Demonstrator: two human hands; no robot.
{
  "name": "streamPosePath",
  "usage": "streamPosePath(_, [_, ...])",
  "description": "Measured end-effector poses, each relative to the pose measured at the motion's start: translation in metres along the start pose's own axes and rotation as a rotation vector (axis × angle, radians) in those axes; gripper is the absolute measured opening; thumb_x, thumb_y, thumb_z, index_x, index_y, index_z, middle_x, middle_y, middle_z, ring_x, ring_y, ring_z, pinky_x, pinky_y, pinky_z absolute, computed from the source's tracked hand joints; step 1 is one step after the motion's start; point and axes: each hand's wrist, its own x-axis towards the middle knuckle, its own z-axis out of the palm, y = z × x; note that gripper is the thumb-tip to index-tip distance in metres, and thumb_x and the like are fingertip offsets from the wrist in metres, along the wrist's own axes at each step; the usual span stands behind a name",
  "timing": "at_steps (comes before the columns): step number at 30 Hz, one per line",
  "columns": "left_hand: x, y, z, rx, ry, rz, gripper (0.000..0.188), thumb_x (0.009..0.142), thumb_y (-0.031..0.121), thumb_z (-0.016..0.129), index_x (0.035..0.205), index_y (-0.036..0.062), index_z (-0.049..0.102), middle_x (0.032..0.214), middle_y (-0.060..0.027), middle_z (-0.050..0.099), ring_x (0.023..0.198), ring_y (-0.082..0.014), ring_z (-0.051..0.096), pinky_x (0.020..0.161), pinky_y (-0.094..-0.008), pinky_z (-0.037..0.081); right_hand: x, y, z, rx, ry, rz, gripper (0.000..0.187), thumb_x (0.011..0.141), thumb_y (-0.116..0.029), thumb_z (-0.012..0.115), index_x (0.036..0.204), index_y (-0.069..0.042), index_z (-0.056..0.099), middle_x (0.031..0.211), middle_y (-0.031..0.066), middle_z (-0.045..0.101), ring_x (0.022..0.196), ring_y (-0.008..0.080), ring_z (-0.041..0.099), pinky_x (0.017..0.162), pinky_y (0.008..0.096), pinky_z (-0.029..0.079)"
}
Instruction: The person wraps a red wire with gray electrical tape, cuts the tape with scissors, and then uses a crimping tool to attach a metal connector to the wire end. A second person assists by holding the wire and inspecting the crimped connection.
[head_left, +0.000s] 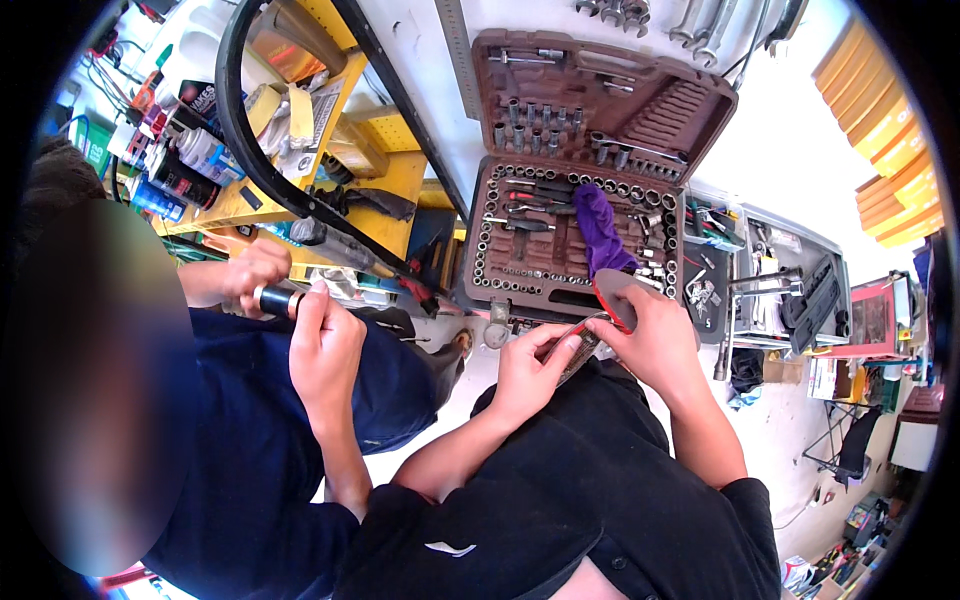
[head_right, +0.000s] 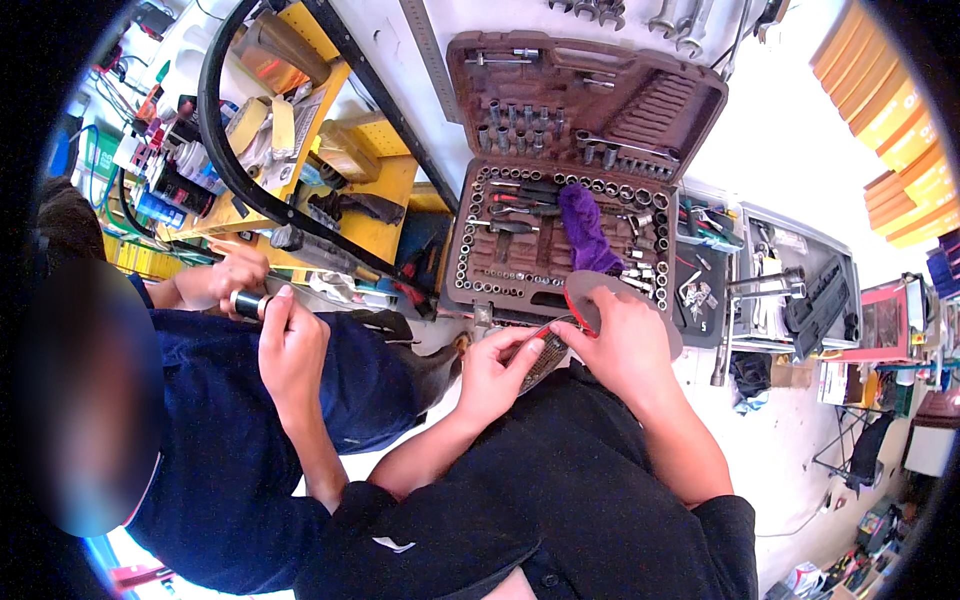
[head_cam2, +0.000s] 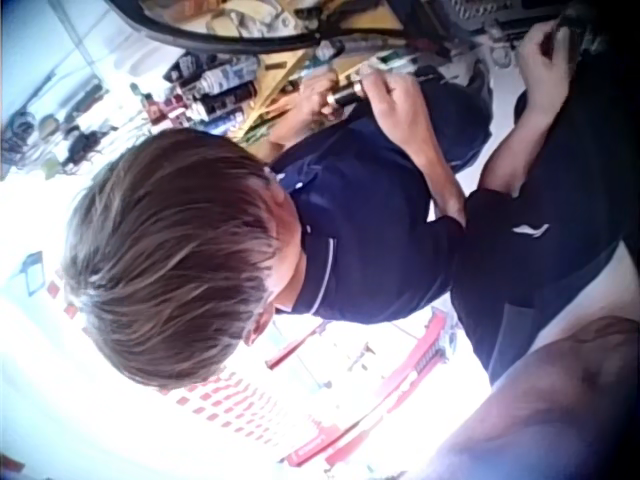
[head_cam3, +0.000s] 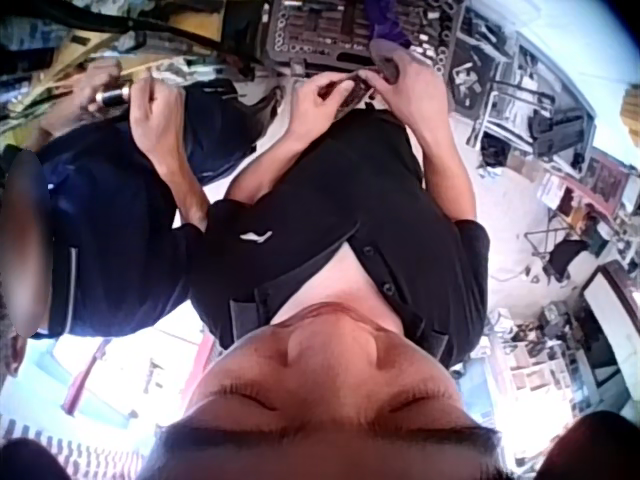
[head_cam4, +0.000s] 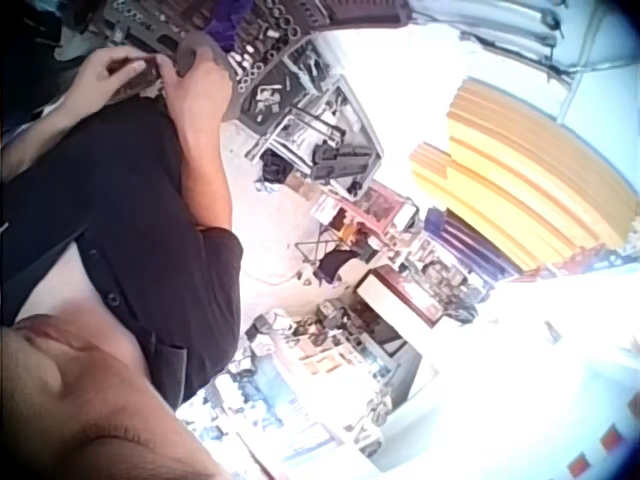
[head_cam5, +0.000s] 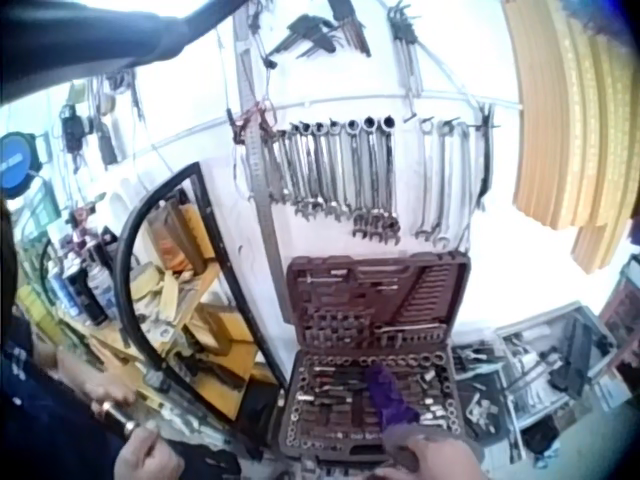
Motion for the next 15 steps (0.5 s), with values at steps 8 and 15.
streamPosePath(8, [-0.001, -0.011, -0.006, -0.145, -0.094, -0.009, 0.019, 0.102, 0.004, 0.064, 0.118, -0.0042, 0.070, 0.102, -0.0064, 0.075, 0.093, -0.0080, 0.068, 0.082, -0.0247, 0.055, -0.001, -0.003, -0.006, -0.035, -0.036, -0.075, 0.048, 0.081, -0.040, 0.083, 0.104, 0.000, 0.070, 0.090, 0.0232, 0.071, 0.084, 0.0428, 0.071, 0.076, 0.0495, 0.057])
streamPosePath(15, [0.000, -0.002, -0.005, -0.137, -0.195, -0.035, 0.005, 0.104, 0.003, 0.061, 0.108, 0.0003, 0.063, 0.097, -0.0002, 0.066, 0.093, -0.0051, 0.063, 0.085, -0.0247, 0.052, -0.009, -0.014, -0.013, 0.034, -0.064, -0.133, 0.048, 0.082, -0.036, 0.081, 0.113, -0.001, 0.067, 0.092, 0.0234, 0.071, 0.086, 0.0425, 0.071, 0.076, 0.0492, 0.057])
